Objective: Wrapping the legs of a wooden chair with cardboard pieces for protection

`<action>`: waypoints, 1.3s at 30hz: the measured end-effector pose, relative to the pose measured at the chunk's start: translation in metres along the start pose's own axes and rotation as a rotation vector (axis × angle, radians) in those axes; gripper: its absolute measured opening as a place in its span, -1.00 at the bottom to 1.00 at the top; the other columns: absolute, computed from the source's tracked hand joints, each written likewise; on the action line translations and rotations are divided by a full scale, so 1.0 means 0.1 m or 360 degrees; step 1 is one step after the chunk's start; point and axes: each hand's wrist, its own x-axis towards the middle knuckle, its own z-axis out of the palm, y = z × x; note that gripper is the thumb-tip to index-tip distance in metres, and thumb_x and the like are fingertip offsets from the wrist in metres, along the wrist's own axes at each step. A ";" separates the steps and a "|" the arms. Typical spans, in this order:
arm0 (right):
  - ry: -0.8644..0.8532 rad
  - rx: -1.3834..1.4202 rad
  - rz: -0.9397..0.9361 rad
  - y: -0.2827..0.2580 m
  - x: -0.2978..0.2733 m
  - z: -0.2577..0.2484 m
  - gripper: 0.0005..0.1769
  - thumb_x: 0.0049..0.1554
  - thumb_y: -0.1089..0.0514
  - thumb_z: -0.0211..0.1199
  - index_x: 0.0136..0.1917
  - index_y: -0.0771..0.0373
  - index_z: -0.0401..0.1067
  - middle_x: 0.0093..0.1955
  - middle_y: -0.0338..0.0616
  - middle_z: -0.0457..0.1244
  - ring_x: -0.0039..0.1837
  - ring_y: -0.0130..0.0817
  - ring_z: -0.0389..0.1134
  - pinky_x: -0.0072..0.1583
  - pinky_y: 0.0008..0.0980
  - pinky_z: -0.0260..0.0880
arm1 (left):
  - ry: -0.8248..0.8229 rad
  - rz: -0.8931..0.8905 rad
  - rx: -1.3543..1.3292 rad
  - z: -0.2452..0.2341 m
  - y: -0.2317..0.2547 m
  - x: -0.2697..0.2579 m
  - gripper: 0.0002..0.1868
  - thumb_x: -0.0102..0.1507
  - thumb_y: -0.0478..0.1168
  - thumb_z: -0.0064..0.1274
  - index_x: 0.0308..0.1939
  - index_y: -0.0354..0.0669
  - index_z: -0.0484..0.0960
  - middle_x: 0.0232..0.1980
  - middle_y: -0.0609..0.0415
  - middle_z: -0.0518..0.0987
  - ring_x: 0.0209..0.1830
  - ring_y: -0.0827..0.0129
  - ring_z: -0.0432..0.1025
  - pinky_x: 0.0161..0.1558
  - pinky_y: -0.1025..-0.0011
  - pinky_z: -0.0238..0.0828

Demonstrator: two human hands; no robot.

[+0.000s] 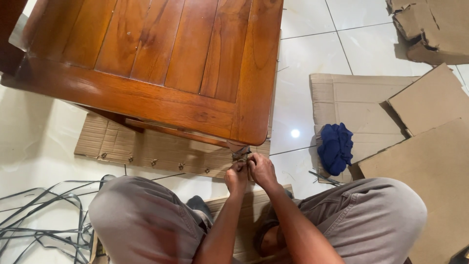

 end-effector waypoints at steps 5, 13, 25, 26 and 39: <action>-0.0030 -0.0188 -0.0216 0.01 0.07 -0.09 -0.88 0.19 0.03 0.17 0.01 -0.06 0.47 -0.12 -0.07 0.34 0.07 0.06 0.43 0.12 0.01 0.46 | -0.0034 -0.0047 0.0083 0.01 0.08 -0.01 -0.84 0.20 0.03 0.15 -0.19 0.38 0.78 -0.12 0.17 0.74 0.11 0.12 0.56 0.18 0.15 0.50; -0.0202 -0.0613 -0.0550 -0.11 0.16 -0.34 -0.89 0.14 0.13 0.18 -0.02 0.08 0.44 -0.15 -0.07 0.26 0.01 0.05 0.41 0.04 -0.01 0.48 | -0.0059 -0.0110 0.0101 -0.13 0.25 -0.17 -0.70 0.20 -0.07 0.10 -0.01 0.25 0.76 0.02 0.03 0.72 0.20 0.06 0.52 0.25 0.09 0.45; 0.0192 -0.0760 -0.0859 0.21 0.17 -0.04 -0.93 0.18 0.08 0.13 -0.17 -0.08 0.35 -0.24 -0.23 0.09 -0.13 -0.15 0.32 -0.12 -0.23 0.39 | 0.0051 -0.0176 -0.0124 0.00 0.09 -0.04 -0.74 0.22 0.09 0.14 -0.12 0.15 0.73 -0.06 -0.01 0.73 0.15 0.06 0.54 0.18 0.09 0.47; 0.0228 -0.0779 -0.0869 0.23 0.19 -0.01 -0.91 0.18 0.05 0.12 -0.20 -0.07 0.35 -0.24 -0.22 0.09 -0.13 -0.15 0.31 -0.13 -0.23 0.37 | 0.0057 -0.0193 -0.0142 0.03 0.05 -0.02 -0.73 0.22 0.10 0.15 -0.12 0.13 0.72 -0.04 -0.02 0.73 0.16 0.05 0.54 0.19 0.09 0.46; 0.0129 -0.0442 -0.0781 0.08 0.16 -0.06 -0.84 0.16 -0.05 0.27 -0.17 -0.01 0.40 -0.21 -0.20 0.23 -0.06 -0.15 0.39 -0.06 -0.22 0.46 | 0.0127 -0.0251 -0.1008 0.01 0.20 -0.04 -0.80 0.28 -0.11 0.16 -0.16 -0.17 0.70 -0.21 -0.04 0.66 -0.15 0.27 0.46 0.02 0.26 0.42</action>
